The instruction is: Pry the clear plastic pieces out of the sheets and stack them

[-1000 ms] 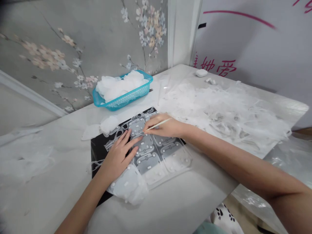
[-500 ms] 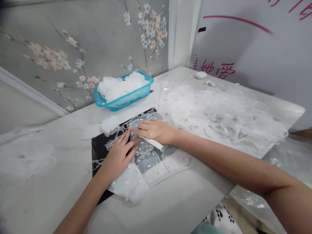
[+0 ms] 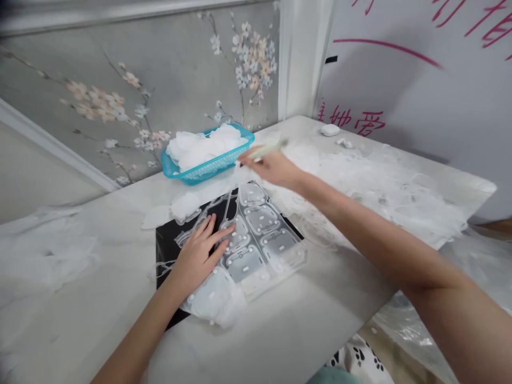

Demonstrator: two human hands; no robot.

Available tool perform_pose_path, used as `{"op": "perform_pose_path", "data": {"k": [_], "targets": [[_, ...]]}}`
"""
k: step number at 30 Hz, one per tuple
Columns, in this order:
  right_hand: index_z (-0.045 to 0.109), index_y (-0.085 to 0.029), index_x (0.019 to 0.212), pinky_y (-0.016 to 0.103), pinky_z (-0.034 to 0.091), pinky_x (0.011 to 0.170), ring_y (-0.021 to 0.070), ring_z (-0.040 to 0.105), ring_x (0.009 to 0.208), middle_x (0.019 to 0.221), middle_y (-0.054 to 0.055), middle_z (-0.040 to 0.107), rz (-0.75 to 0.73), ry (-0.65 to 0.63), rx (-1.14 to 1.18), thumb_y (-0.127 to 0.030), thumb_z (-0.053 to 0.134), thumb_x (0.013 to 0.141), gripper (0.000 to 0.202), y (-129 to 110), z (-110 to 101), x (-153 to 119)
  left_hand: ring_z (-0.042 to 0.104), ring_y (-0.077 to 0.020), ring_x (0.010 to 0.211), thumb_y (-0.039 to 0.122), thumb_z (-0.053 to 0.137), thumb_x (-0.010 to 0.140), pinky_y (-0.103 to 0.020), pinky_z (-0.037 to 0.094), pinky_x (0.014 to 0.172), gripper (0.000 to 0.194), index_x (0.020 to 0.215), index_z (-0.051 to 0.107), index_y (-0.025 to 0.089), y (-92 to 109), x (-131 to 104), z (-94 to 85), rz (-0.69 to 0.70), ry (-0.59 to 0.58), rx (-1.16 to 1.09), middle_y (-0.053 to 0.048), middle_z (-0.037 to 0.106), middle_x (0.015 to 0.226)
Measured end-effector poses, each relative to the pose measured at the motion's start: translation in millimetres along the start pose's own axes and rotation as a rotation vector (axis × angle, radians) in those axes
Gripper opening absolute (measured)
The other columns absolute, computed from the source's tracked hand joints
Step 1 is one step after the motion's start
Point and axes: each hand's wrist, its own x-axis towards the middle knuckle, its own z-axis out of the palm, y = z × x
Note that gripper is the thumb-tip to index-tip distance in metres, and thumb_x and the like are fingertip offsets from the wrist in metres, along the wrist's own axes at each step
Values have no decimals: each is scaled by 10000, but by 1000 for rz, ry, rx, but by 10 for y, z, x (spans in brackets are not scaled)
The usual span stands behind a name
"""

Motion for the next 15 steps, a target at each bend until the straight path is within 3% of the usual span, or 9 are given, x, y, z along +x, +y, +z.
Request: {"op": "perform_pose_path", "data": {"k": [3,6,10,15], "targets": [[678,-93,882,236,533,628,119,628,706,802,82,693,150,95,101,-299,540,852,249,145,-261,189,189,-272,1379,432,300,939,-502,291,1046,394,1303,446,388,2,-12,-5,-16,-11,-18,-69,252,1493],[695,-65,880,194,508,635,92,639,715,805,74,711,330,62,262,-303,609,772,275,304,-447,330,198,-267,1377,421,309,938,-491,313,1033,382,1286,465,389,13,-21,-18,-21,1,-32,-69,261,1490],[691,1,688,188,451,614,77,644,691,811,114,710,528,54,400,-197,651,647,207,554,-607,449,251,-266,1359,369,352,928,-486,338,1020,366,1261,504,358,31,-21,-35,-15,38,-26,-69,339,1453],[643,-42,544,172,405,554,-56,549,477,667,47,703,522,391,373,-159,516,730,255,723,-931,576,364,-272,1296,276,447,875,-470,359,1017,342,1188,583,293,31,-26,-40,4,86,-24,-71,485,1343]]}}
